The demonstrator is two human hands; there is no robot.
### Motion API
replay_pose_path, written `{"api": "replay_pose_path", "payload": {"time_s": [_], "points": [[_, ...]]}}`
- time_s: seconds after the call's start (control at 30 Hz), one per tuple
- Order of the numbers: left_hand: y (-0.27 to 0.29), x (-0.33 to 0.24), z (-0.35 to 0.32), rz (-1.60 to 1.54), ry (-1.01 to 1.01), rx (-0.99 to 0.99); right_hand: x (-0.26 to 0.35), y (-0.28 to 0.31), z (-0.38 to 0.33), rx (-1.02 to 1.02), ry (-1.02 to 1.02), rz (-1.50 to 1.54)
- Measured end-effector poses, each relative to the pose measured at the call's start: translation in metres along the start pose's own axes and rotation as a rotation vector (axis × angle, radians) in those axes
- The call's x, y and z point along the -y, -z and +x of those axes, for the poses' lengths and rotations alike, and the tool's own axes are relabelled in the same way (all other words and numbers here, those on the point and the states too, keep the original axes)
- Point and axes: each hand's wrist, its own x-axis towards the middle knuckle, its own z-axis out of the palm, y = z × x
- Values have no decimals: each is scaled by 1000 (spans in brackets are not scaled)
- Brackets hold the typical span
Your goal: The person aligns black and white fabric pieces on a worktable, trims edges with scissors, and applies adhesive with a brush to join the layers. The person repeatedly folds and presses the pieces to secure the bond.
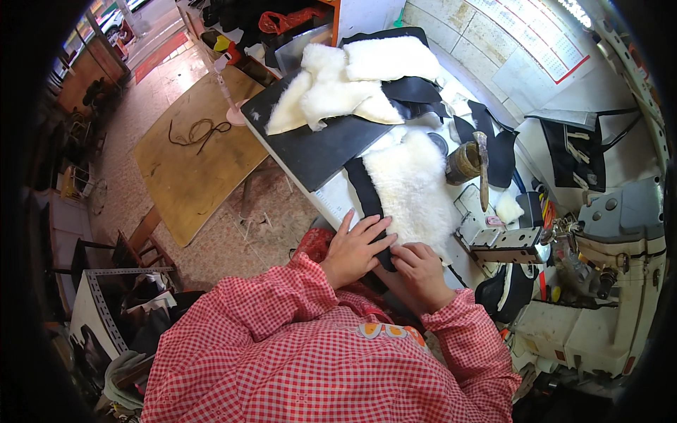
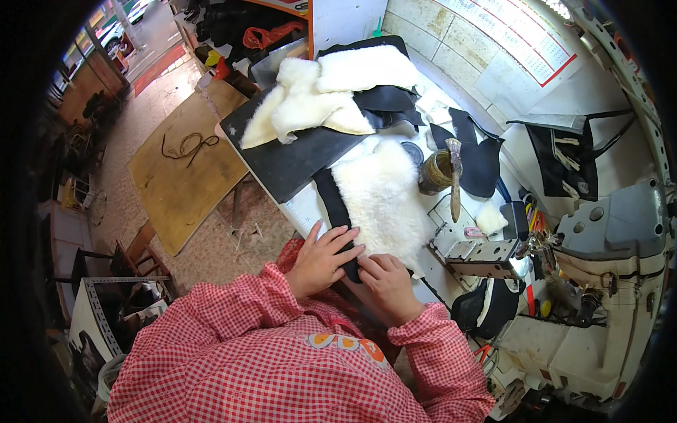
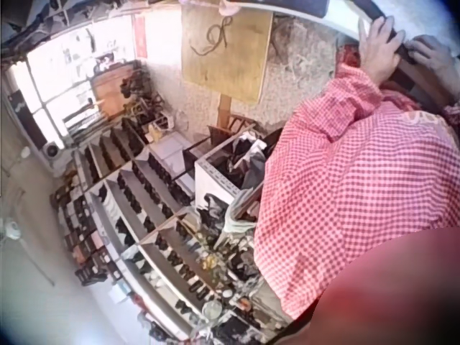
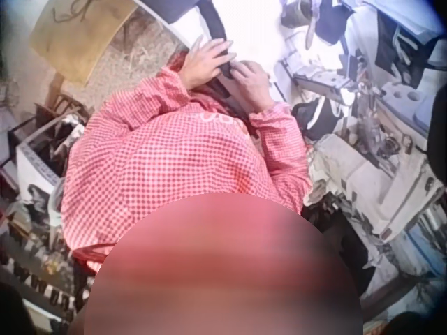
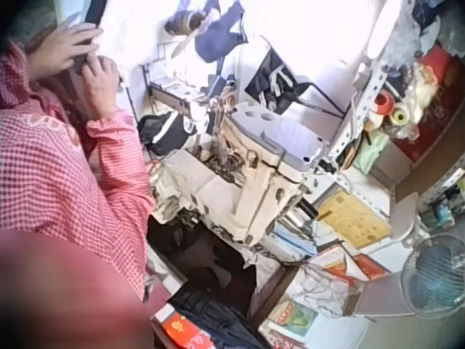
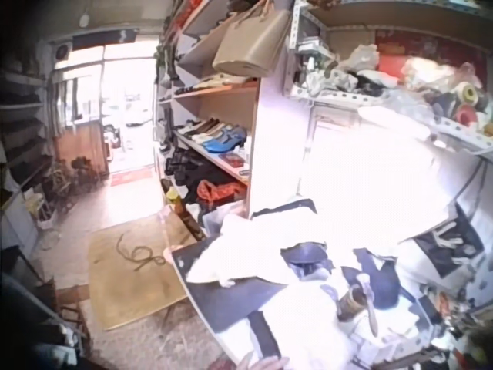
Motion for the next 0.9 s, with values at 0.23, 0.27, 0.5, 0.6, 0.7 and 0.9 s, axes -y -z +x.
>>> {"api": "replay_pose_path", "payload": {"time_s": [0.23,0.27,0.5,0.6,0.7,0.9], "points": [[1,20,-6,-70,-116,80,2,-7,-9,-51,1,-37],[0,22,-7,-89,-136,42,2,-9,-11,-87,-36,-3],[-3,26,-6,-179,-128,-43,1,-23,-18,-229,-235,116],[-1,31,-1,-171,-172,-61,0,-23,-20,-204,-230,125],[1,36,1,-114,-269,-65,-2,-22,-21,-190,-225,119],[9,36,-6,141,-519,-26,0,-19,-21,-162,-159,16]]}}
